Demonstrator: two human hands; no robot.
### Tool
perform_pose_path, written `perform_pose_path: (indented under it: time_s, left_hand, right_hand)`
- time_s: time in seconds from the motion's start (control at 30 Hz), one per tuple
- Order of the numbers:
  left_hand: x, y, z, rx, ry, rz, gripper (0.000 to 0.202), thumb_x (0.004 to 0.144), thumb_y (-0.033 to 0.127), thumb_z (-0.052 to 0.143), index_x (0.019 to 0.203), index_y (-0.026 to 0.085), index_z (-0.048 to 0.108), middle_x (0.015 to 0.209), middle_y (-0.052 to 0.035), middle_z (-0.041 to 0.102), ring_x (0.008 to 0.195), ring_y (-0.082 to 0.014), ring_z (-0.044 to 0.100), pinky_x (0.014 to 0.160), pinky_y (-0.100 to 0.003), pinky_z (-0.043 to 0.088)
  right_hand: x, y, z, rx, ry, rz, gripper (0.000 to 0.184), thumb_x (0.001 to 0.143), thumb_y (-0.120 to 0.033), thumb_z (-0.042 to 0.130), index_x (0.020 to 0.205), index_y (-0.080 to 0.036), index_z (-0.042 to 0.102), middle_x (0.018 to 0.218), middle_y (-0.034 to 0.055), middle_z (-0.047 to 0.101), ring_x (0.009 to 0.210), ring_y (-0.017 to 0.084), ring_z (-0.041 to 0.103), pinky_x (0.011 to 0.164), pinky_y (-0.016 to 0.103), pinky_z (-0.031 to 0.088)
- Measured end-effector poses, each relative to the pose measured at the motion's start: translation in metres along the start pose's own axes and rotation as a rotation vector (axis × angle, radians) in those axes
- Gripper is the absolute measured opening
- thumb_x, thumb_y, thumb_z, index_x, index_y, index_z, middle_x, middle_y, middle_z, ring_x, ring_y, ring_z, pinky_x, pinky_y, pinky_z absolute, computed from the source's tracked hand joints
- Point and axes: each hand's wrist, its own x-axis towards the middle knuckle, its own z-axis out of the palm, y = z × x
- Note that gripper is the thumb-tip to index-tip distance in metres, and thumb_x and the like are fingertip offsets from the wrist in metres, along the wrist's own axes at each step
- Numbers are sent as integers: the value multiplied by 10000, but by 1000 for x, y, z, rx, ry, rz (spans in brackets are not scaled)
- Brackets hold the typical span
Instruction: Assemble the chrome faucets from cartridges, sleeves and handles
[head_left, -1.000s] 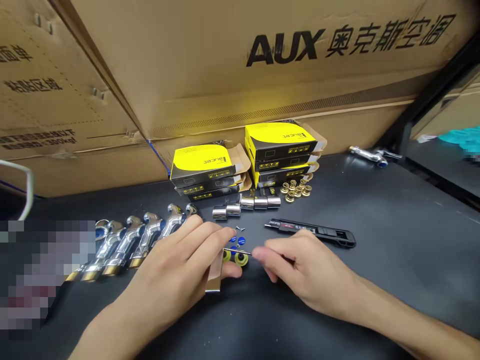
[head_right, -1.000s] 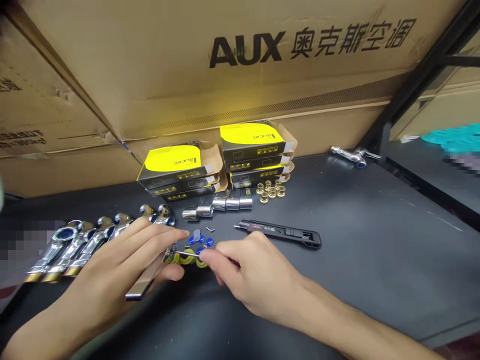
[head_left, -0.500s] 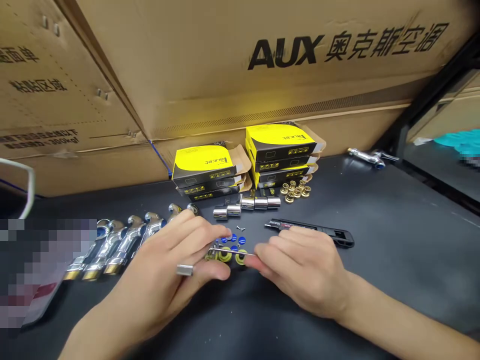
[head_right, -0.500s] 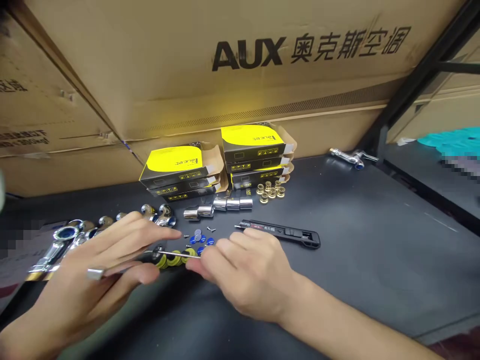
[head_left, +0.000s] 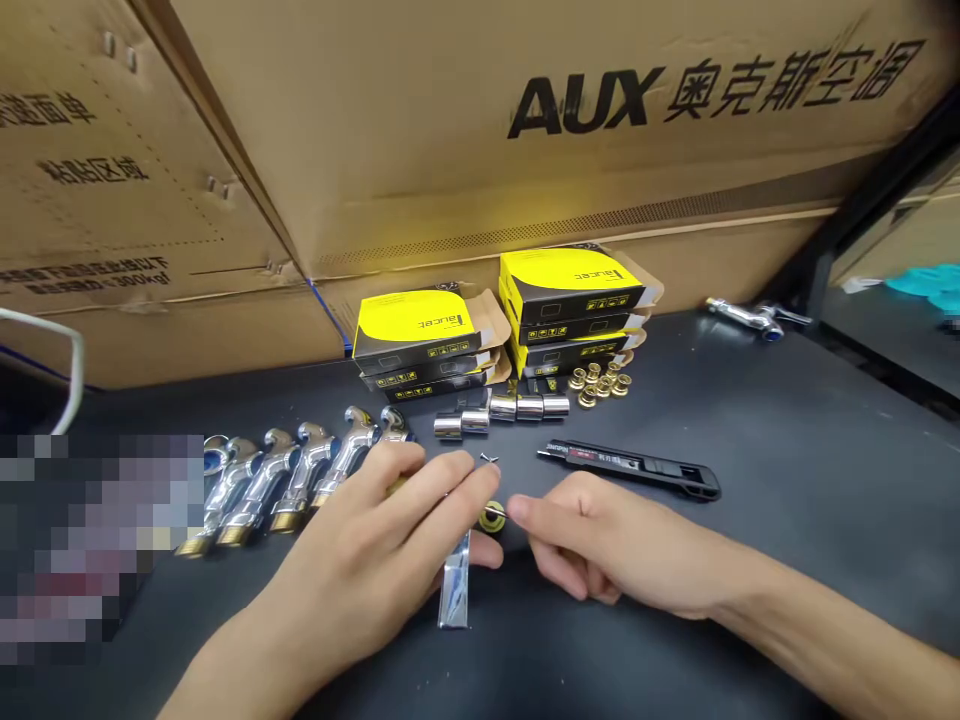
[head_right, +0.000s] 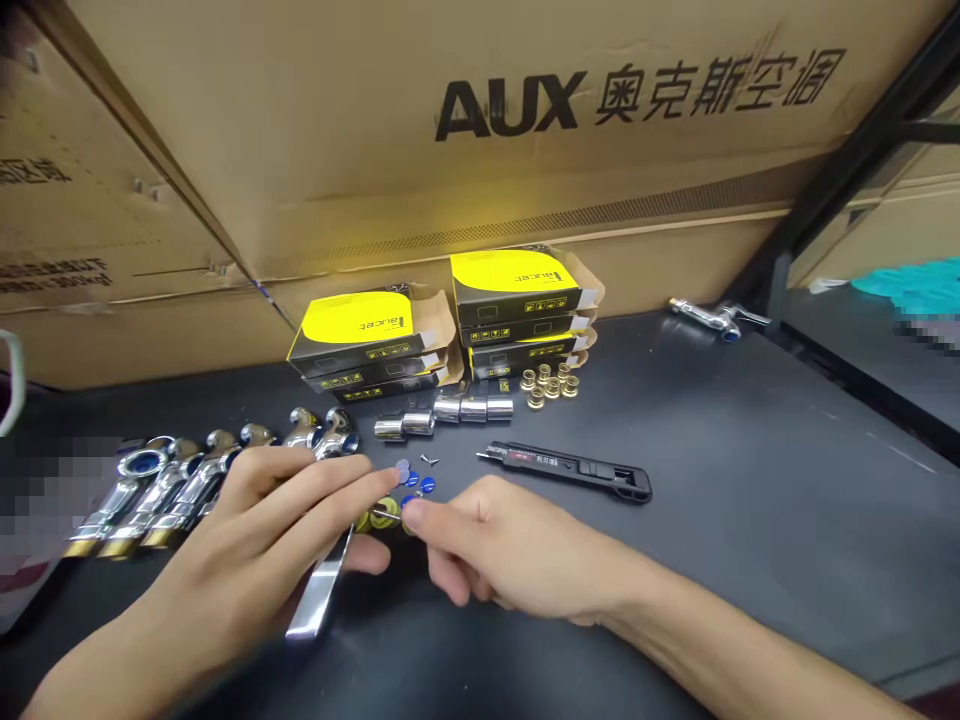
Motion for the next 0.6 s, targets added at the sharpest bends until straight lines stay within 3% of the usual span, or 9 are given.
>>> perform_pose_path:
  time_s: [0.1,0.23,0.43,0.5,0.6]
  left_hand:
    - [0,0,1,-24,0,-7,226,940,143,634,1161,98,623,1040,-97,720,881,-220,520,793,-347,458]
    - [1,0,0,-106,-16,-14,209,993,193,557,1178,101,593,1029,-107,713,870,-217,533,762,-357,457]
    - [0,-3,2,-205,-86,-98,190,1007,241,542,1157,136,588,959,-72,701,797,-195,497,730,-328,463]
    - [-1,-7,2,-245,-109,-125,199,1008,267,543,1163,154,591,947,-58,696,805,-196,503,742,-323,466]
    - [-1,-12,-2,-333,-130,-183,287,1012,320,535,1266,190,560,1016,-51,698,854,-201,527,766,-322,463]
  right_hand:
    - [-3,-4,3,-210,72,-56,662,1006,-649,395,561,-172,511,479,-63,379,462,69,314,479,236,255]
    - [-3,0,11,-528,261,-176,627,1060,-539,343,555,-180,438,491,-63,348,465,73,311,498,257,242]
    - [2,13,18,-1331,831,-838,454,1049,-297,493,607,-199,533,505,-45,471,459,122,366,521,317,235]
    - [0,10,18,-1488,931,-932,412,1014,-282,568,610,-208,539,508,-41,474,477,142,394,542,323,252]
    - [-2,3,17,-1508,986,-968,374,995,-312,609,637,-209,570,526,-47,484,501,149,423,557,325,266]
